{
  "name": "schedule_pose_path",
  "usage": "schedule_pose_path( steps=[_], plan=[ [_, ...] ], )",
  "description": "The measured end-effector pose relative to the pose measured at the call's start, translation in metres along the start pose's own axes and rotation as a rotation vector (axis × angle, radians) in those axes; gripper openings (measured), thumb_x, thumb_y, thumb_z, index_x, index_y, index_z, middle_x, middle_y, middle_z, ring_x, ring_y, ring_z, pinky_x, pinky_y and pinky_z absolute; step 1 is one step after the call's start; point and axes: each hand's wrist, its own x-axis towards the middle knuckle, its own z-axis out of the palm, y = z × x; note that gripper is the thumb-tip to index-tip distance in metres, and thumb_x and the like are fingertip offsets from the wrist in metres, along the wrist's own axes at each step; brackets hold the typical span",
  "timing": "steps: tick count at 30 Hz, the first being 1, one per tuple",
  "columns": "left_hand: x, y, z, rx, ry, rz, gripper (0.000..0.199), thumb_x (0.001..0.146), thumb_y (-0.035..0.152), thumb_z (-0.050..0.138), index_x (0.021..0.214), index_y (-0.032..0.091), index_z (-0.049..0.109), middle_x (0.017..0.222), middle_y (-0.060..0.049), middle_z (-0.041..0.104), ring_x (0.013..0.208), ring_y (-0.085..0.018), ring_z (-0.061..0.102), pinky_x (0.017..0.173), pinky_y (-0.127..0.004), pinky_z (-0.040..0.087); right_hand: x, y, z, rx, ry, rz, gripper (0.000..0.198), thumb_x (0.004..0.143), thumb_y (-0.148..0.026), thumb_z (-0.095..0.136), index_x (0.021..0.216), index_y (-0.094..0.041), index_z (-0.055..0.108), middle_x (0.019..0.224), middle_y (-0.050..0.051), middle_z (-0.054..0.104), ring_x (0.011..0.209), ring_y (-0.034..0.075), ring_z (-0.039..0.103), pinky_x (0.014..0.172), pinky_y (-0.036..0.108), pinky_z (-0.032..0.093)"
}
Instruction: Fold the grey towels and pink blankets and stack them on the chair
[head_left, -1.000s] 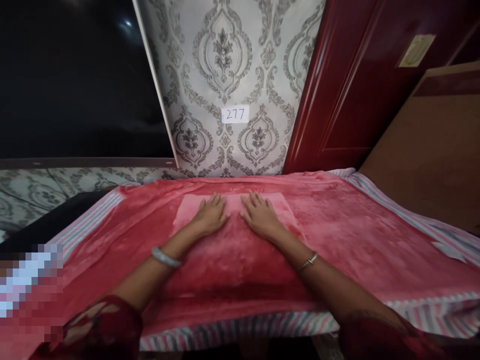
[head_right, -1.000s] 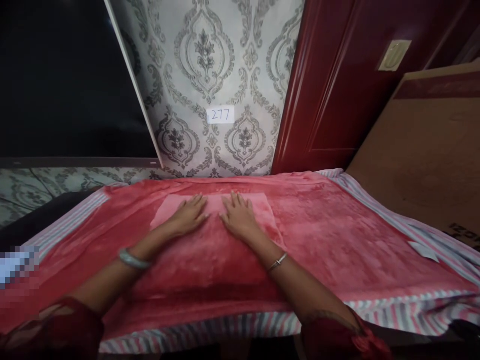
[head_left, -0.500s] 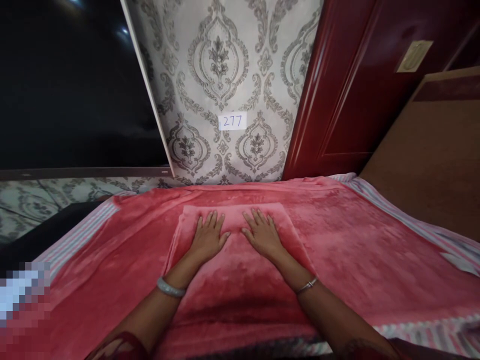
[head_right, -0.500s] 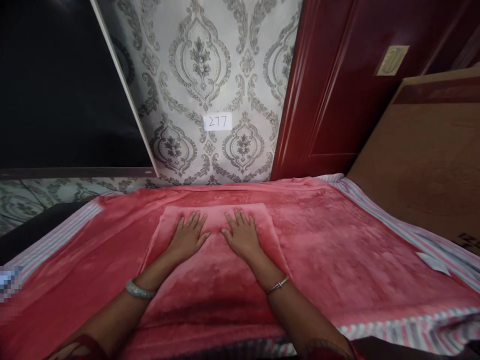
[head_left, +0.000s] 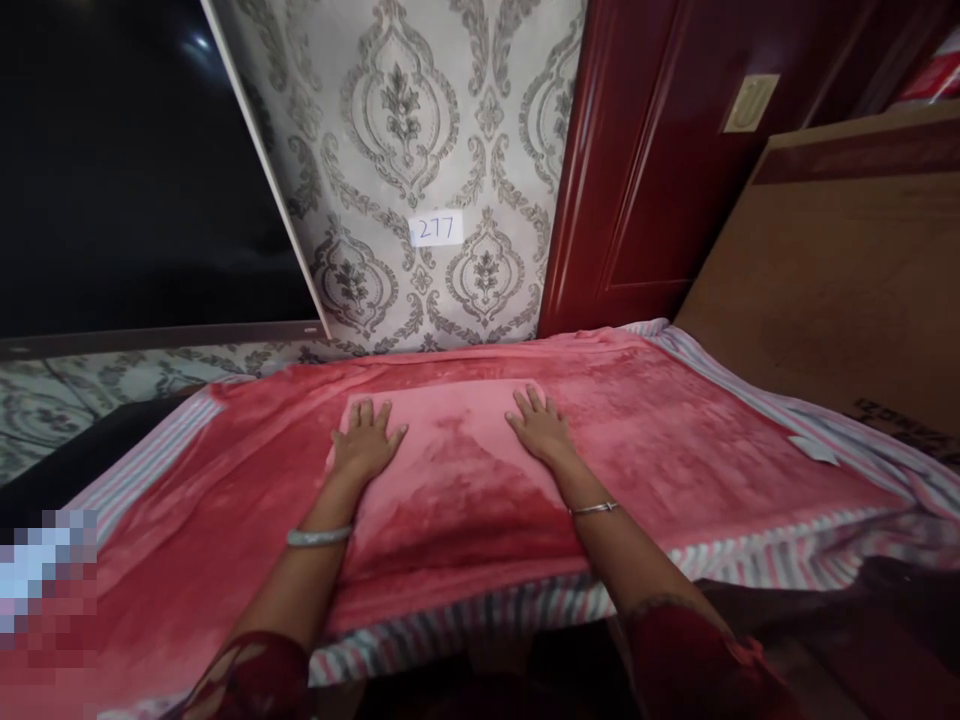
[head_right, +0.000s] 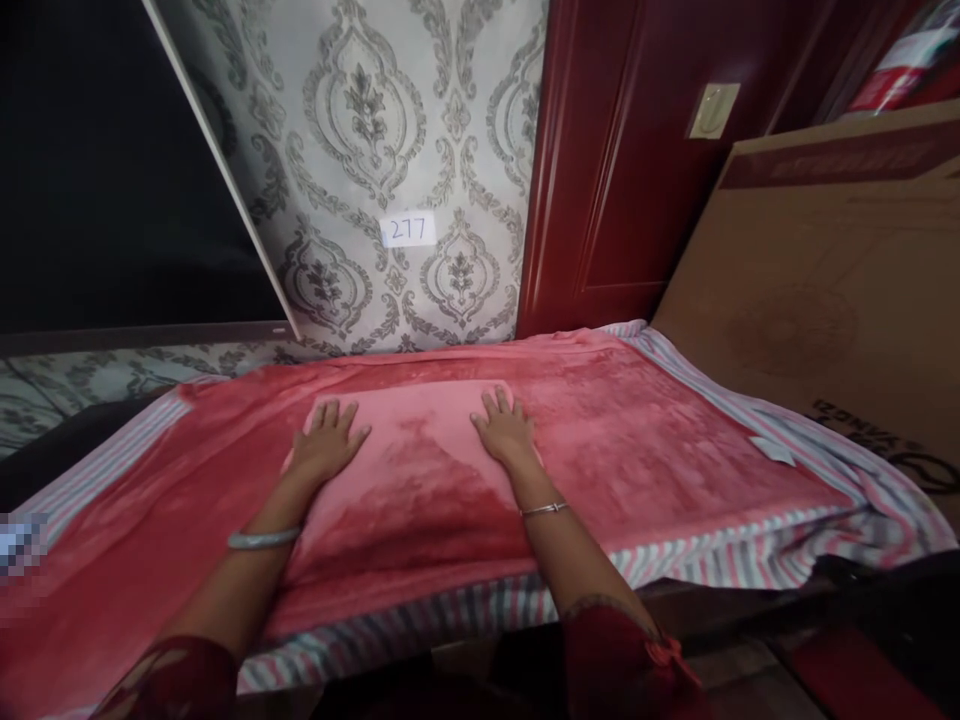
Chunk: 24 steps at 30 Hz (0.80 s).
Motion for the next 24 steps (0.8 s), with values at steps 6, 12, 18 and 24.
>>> schedule_pose_path(
  steps=[6, 12, 18, 24],
  plan=[
    [-0.013, -0.011, -0.013, 0.020, -0.015, 0.117, 0.067, 0.100, 0.048, 0.030, 0.157, 0.012, 0.032, 0.167, -0.020, 0.020, 0.155, -0.033, 0.017, 0.118, -0.066, 0.022, -0.021, 0.025, -0.011, -0.012, -0.035, -0.046, 0.061, 0.103, -0.047, 0.028, 0.160, -0.024, 0.029, 0.169, 0.007, 0.014, 0.152, 0.035, 0.021, 0.117, 0.061, 0.027],
    [-0.074, 0.029, -0.023, -0.037, 0.116, 0.342, 0.058, 0.101, 0.046, 0.035, 0.151, 0.017, 0.046, 0.161, -0.017, 0.037, 0.151, -0.033, 0.029, 0.121, -0.062, 0.019, -0.075, -0.003, -0.023, -0.048, 0.165, -0.318, 0.057, 0.104, -0.040, 0.029, 0.157, -0.022, 0.036, 0.165, 0.009, 0.029, 0.154, 0.031, 0.017, 0.121, 0.058, 0.019],
    [-0.118, 0.058, 0.028, -0.034, 0.098, 0.479, 0.059, 0.099, 0.047, 0.044, 0.155, 0.030, 0.040, 0.166, -0.011, 0.027, 0.153, -0.040, 0.020, 0.117, -0.071, 0.017, -0.112, -0.033, 0.022, -0.069, 0.079, -0.466, 0.058, 0.101, -0.036, 0.036, 0.157, -0.021, 0.037, 0.166, 0.007, 0.024, 0.154, 0.029, 0.016, 0.123, 0.055, 0.013],
    [-0.116, 0.052, 0.035, -0.030, 0.114, 0.492, 0.059, 0.098, 0.049, 0.045, 0.155, 0.032, 0.039, 0.166, -0.010, 0.030, 0.152, -0.039, 0.023, 0.117, -0.071, 0.019, -0.111, -0.027, 0.031, -0.068, 0.100, -0.466, 0.058, 0.100, -0.034, 0.038, 0.156, -0.022, 0.038, 0.166, 0.006, 0.025, 0.154, 0.029, 0.015, 0.123, 0.054, 0.012]
  ],
)
